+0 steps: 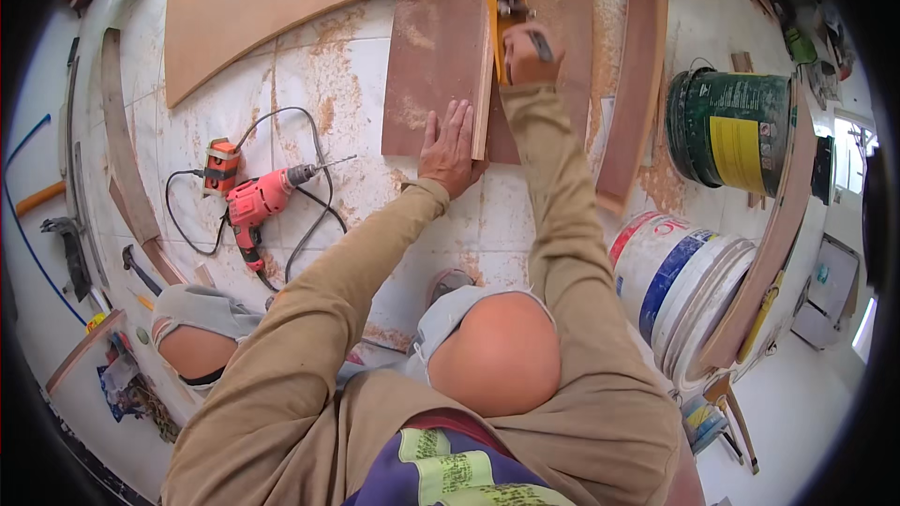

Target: The worker is using a hand plane to smooth wood strips on the floor, occasionally using a hammer to adjust or secure materials.

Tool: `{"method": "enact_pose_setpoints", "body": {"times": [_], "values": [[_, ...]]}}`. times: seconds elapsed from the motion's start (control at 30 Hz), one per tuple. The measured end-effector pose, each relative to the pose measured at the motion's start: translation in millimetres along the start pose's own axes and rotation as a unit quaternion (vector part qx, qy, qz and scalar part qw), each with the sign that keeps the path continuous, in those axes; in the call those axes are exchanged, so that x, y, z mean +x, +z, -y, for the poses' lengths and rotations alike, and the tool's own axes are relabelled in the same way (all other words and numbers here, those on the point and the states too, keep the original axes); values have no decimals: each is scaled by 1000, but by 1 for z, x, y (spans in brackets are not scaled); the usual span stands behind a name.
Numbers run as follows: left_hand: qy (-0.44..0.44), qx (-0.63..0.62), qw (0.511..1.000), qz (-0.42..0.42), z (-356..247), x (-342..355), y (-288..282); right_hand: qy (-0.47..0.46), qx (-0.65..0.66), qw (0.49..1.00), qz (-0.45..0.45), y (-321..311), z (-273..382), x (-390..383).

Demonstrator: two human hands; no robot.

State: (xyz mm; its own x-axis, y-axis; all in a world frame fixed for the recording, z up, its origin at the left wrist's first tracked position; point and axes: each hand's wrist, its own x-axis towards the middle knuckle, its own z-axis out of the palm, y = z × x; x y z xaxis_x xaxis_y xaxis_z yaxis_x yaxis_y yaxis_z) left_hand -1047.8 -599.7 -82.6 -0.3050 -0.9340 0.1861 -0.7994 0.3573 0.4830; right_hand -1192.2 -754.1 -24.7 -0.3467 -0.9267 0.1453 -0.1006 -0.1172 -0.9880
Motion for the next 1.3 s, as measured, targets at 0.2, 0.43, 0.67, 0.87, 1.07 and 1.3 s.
{"method": "enact_pose_setpoints", "body": {"times": [0.2, 0.43, 0.67, 0.87, 1.07, 1.3], "values": [[4, 32, 999, 43, 10, -7, -4, 91, -110, 985, 101, -74, 74, -233], [-2, 12, 999, 33, 8, -13, -12, 80, 98, 992, -18, 44, -10, 110], [-1, 3, 1000, -2, 2, -4, 1, -42, 70, 996, 22, 37, -21, 125], [10, 14, 999, -34, 18, -2, -1, 24, -11, 998, 59, -48, 38, -166], [15, 46, 999, 21, 0, 3, 4, 141, -79, 985, 60, -105, 88, -295], [-2, 29, 999, 19, 17, -19, -16, -175, -177, 966, 65, -9, 10, -75]]}}
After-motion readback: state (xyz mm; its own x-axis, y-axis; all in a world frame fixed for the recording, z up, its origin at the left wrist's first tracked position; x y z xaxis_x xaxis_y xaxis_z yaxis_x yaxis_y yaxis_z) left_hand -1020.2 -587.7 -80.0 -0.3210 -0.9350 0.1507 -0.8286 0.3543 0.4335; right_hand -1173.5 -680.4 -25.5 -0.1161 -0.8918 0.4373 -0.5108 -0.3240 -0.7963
